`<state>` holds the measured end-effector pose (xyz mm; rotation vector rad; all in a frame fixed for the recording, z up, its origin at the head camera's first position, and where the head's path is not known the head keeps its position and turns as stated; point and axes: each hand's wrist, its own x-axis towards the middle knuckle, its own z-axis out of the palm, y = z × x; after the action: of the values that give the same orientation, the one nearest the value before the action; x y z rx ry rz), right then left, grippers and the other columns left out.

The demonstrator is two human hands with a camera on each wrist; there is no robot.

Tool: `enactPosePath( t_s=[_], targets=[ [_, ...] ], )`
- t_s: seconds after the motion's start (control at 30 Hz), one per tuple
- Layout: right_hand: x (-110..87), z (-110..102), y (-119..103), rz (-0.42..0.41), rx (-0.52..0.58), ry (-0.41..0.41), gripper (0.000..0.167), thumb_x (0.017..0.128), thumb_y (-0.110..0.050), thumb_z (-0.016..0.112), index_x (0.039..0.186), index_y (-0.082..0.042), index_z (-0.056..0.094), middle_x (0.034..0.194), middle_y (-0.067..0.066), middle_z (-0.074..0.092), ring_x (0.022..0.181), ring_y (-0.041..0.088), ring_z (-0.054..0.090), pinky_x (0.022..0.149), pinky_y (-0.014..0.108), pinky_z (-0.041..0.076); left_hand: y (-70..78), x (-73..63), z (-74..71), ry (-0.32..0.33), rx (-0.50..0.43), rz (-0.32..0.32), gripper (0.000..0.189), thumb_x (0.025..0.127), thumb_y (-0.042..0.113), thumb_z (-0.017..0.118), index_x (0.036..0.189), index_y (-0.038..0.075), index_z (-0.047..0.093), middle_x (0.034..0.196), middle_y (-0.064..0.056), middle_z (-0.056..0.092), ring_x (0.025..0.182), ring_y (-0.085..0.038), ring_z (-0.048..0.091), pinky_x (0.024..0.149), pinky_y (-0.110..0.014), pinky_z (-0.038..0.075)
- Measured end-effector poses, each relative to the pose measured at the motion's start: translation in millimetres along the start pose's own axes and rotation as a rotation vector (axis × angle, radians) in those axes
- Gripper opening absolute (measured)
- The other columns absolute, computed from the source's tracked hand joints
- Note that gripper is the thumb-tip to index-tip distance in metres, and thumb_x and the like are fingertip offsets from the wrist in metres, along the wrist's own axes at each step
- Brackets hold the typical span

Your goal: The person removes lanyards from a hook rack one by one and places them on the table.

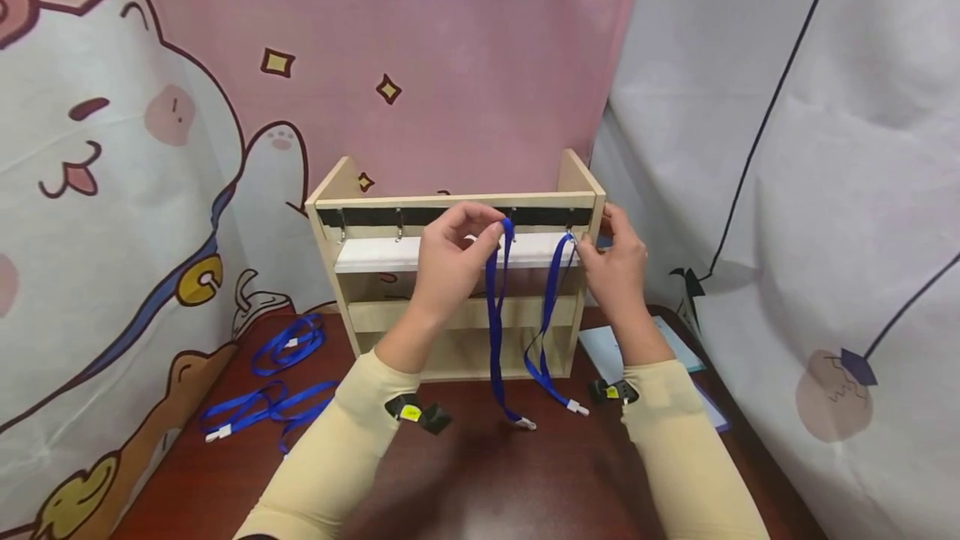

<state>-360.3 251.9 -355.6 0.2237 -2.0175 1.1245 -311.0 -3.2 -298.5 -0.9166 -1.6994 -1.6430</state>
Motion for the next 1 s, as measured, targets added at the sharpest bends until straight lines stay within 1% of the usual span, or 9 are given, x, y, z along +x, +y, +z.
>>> enactPosePath(
  t_s=[0.07,0.13,0.3,0.5,0.67,0.8,0.9,1.0],
  targets=[
    [-0.3,-0.9,0.1,0.005,-0.004,-0.001,0.046,0.107,-0.007,0.065,0.151,-0.019,0.061,0.134,0.012,0.074,0.114,0.025,0.069,0.077,0.016,0.049,4.5,1.7,-4.8,-0.007,-0.029,-0.029,0.007,0.104,0.01,0.076,0.109,0.006,0.078,0.093,-0.006,0.076,0.079,-0.017,0.068,0.062,-0.027,0.05],
    [-0.3,-1.7,0.8,0.005,-0.005,0.0,0.046,0.107,-0.007,0.065,0.151,-0.019,0.061,0.134,0.012,0.074,0.115,0.025,0.069,0.078,0.016,0.05,7.8,3.9,-10.3,-0.008,-0.046,-0.04,0.007,0.104,0.01,0.075,0.109,0.005,0.078,0.092,-0.005,0.075,0.078,-0.018,0.068,0.062,-0.027,0.05],
    [-0.4,-2.7,1.4,0.002,0.001,0.003,0.045,0.107,-0.007,0.066,0.15,-0.018,0.062,0.134,0.011,0.074,0.114,0.024,0.068,0.076,0.017,0.048,13.2,9.6,-28.1,0.001,-0.043,-0.027,0.008,0.104,0.009,0.075,0.11,0.004,0.078,0.09,-0.005,0.075,0.077,-0.019,0.067,0.066,-0.027,0.052],
    [-1.8,-2.2,-0.6,0.011,-0.004,0.002,0.044,0.107,-0.009,0.066,0.15,-0.019,0.062,0.134,0.011,0.074,0.113,0.025,0.068,0.076,0.017,0.048,19.9,15.9,-49.8,0.003,-0.027,-0.016,0.009,0.104,0.008,0.074,0.11,0.001,0.077,0.088,-0.008,0.075,0.074,-0.018,0.065,0.064,-0.027,0.05],
    [-2.2,-2.3,1.5,0.002,-0.008,-0.002,0.044,0.108,-0.01,0.064,0.151,-0.017,0.061,0.135,0.013,0.073,0.113,0.026,0.068,0.075,0.017,0.049,20.9,19.6,-71.3,-0.016,-0.008,0.021,0.009,0.104,0.007,0.074,0.109,0.0,0.077,0.088,-0.009,0.075,0.072,-0.019,0.063,0.06,-0.027,0.047],
    [-2.8,-2.6,1.9,-0.009,-0.003,-0.004,0.044,0.107,-0.009,0.064,0.151,-0.016,0.061,0.135,0.014,0.073,0.113,0.026,0.068,0.073,0.016,0.048,21.4,21.1,-94.4,-0.026,0.052,0.066,0.008,0.103,0.005,0.074,0.109,0.0,0.077,0.087,-0.011,0.073,0.067,-0.017,0.058,0.057,-0.026,0.044],
    [-2.6,-2.5,1.4,-0.016,-0.007,-0.003,0.045,0.107,-0.009,0.065,0.151,-0.016,0.061,0.134,0.013,0.074,0.113,0.026,0.069,0.072,0.015,0.048,23.5,23.2,-112.5,-0.014,0.092,0.093,0.008,0.103,0.004,0.074,0.108,-0.001,0.076,0.085,-0.012,0.072,0.066,-0.016,0.058,0.056,-0.025,0.044],
    [-2.4,-2.5,0.3,-0.024,-0.004,0.001,0.045,0.106,-0.008,0.065,0.15,-0.016,0.062,0.133,0.013,0.074,0.113,0.027,0.069,0.072,0.014,0.047,24.9,26.6,-130.1,-0.005,0.119,0.114,0.009,0.102,0.005,0.074,0.107,-0.002,0.076,0.086,-0.01,0.072,0.068,-0.015,0.059,0.056,-0.025,0.044]
  ],
)
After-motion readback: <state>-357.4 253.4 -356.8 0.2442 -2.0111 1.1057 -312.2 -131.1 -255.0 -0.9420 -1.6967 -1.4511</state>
